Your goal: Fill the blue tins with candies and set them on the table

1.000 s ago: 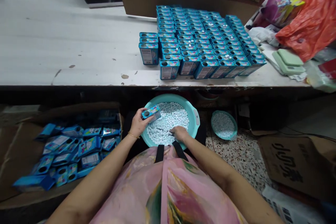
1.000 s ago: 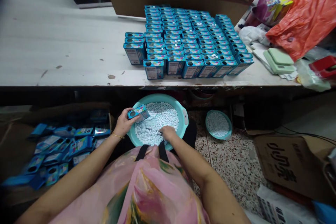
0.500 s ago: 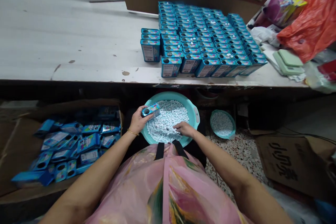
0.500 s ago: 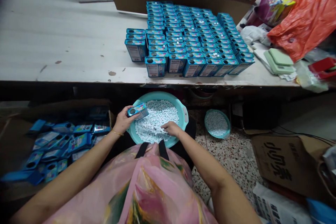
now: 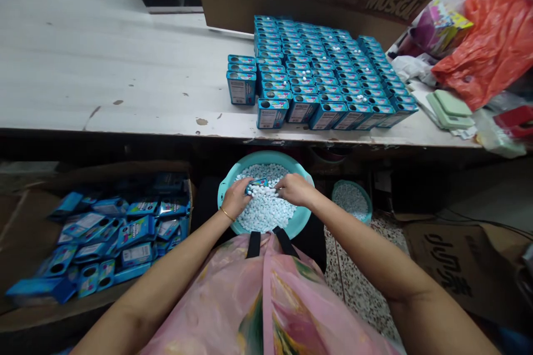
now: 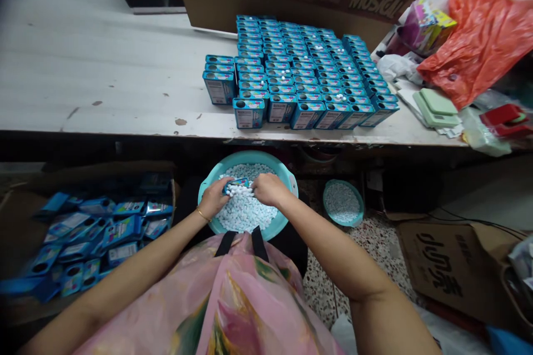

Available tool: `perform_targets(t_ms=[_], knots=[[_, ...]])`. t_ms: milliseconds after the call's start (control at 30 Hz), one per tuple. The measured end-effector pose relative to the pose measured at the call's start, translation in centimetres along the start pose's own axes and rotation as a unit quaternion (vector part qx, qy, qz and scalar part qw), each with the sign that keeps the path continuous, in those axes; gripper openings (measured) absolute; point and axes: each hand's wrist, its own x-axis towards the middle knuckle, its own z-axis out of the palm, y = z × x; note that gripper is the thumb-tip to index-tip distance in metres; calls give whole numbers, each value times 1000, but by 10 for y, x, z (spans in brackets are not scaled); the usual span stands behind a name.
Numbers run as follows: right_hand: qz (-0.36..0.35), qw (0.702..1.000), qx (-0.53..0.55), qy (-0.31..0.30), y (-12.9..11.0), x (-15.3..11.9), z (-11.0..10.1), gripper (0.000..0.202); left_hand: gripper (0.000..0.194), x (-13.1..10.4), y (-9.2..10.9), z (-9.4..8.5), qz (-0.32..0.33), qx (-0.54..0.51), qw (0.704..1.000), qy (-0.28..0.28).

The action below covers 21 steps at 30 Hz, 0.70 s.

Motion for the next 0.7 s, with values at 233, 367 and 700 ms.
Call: perform_targets(t_ms=[233, 367, 700], knots=[[30, 995, -90, -11, -25, -13, -25, 28, 40, 0, -3, 1, -6, 5, 1000, 6], [65, 995, -69, 27, 20, -22, -5, 32, 39, -3, 1, -13, -38, -17, 999, 35], [78, 995, -37, -59, 21, 18, 146, 35, 44, -7, 5, -32, -111, -54, 990, 69]])
